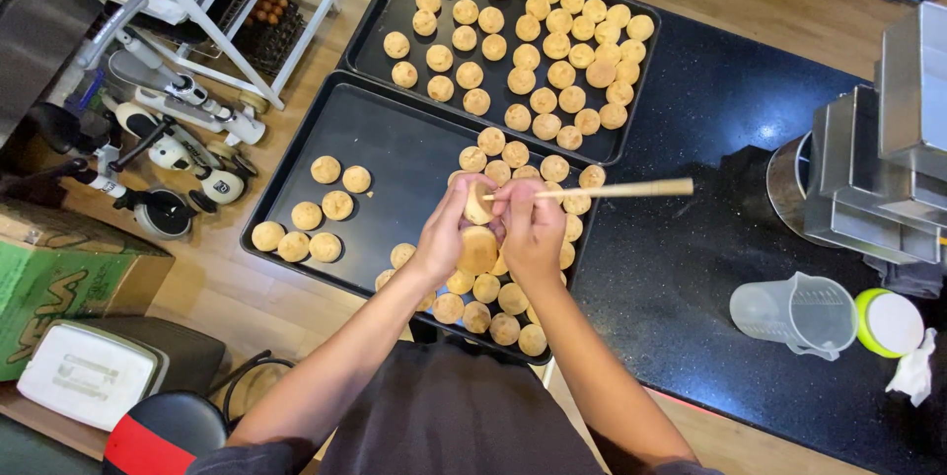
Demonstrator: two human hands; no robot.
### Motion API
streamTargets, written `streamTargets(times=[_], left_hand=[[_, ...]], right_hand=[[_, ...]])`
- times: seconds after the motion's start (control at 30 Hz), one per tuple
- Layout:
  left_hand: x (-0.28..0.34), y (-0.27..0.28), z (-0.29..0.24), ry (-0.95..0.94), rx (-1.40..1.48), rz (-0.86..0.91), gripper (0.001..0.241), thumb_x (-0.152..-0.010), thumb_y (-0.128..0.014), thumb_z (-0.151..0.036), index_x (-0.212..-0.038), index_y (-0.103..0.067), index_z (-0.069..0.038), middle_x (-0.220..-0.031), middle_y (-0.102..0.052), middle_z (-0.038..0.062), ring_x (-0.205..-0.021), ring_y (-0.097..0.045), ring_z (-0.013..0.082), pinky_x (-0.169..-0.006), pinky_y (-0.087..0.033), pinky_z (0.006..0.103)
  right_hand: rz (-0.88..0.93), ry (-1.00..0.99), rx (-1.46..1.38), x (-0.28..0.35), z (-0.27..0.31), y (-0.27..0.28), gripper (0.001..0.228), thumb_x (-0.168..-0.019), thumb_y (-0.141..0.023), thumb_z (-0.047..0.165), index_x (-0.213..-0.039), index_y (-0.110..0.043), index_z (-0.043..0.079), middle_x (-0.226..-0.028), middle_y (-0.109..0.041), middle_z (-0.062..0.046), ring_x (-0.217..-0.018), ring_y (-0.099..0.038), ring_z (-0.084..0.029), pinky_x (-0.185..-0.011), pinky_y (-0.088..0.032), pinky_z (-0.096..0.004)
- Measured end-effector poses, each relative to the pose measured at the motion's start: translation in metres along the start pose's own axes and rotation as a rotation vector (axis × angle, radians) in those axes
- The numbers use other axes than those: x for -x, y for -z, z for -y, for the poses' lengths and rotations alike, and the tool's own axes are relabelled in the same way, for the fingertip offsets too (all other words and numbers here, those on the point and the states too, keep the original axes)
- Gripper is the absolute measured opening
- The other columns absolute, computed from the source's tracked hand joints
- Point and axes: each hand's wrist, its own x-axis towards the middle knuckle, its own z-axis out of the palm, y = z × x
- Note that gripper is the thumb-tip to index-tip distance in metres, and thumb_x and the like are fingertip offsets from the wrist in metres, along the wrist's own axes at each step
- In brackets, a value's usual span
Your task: The person transfers round baked pastries one at a time from a lower baking tray to an upper tray, picking each pastry with a thin wooden stick and steadying it with the other hand, then placing it onto the upper tray in rows.
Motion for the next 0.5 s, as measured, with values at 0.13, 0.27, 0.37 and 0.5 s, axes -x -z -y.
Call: streamTargets(times=[0.13,0.27,0.37,0.5], left_hand=[[0.002,0.0,0.002,0.004,-0.077,-0.053,0.045,-0.112,-0.025,-0.038,-0.127,-0.05,-0.005,-0.111,-0.058,0.009,-0.099,-0.058,0.0172,-0.09,-0.049,0.0325],[0.001,0.0,0.011,-0.166,-0.517,-0.01,0.044,-0.115,-0.025,-0.041,-0.126,-0.049,-0.006,-0.111,-0.059,0.01,-0.106,-0.058,0.0173,-0.096,-0.047,0.0319],[-0.002,-0.007,0.004,-0.003,-0.167,-0.101,0.042,-0.112,-0.026,-0.042,-0.124,-0.05,-0.009,-0.098,-0.057,0.01,-0.091,-0.058,0.0203,-0.084,-0.049,0.0348],[-0.005,-0.013,-0.015,0.296,0.367,-0.327,0.043,-0.106,-0.026,-0.048,-0.12,-0.05,-0.015,-0.085,-0.057,0.006,-0.078,-0.058,0.0203,-0.069,-0.048,0.0397]], right_hand=[[0.091,0.595,0.647,-0.003,0.024,-0.006,0.023,-0.112,-0.053,0.016,-0.095,-0.064,0.003,-0.085,-0.061,-0.007,-0.07,-0.059,-0.015,-0.062,-0.047,-0.029],[-0.024,0.352,0.537,-0.005,0.012,-0.004,0.025,-0.109,-0.051,0.016,-0.09,-0.06,0.004,-0.078,-0.06,-0.004,-0.066,-0.056,-0.01,-0.058,-0.045,-0.026],[-0.107,0.32,0.392,0.004,0.016,0.005,0.027,-0.11,-0.049,0.015,-0.087,-0.059,0.004,-0.075,-0.058,-0.004,-0.065,-0.054,-0.011,-0.057,-0.042,-0.026],[-0.136,0.516,0.451,0.02,0.032,0.008,0.027,-0.109,-0.048,0.014,-0.085,-0.056,0.004,-0.074,-0.06,-0.004,-0.062,-0.055,-0.01,-0.056,-0.043,-0.025]])
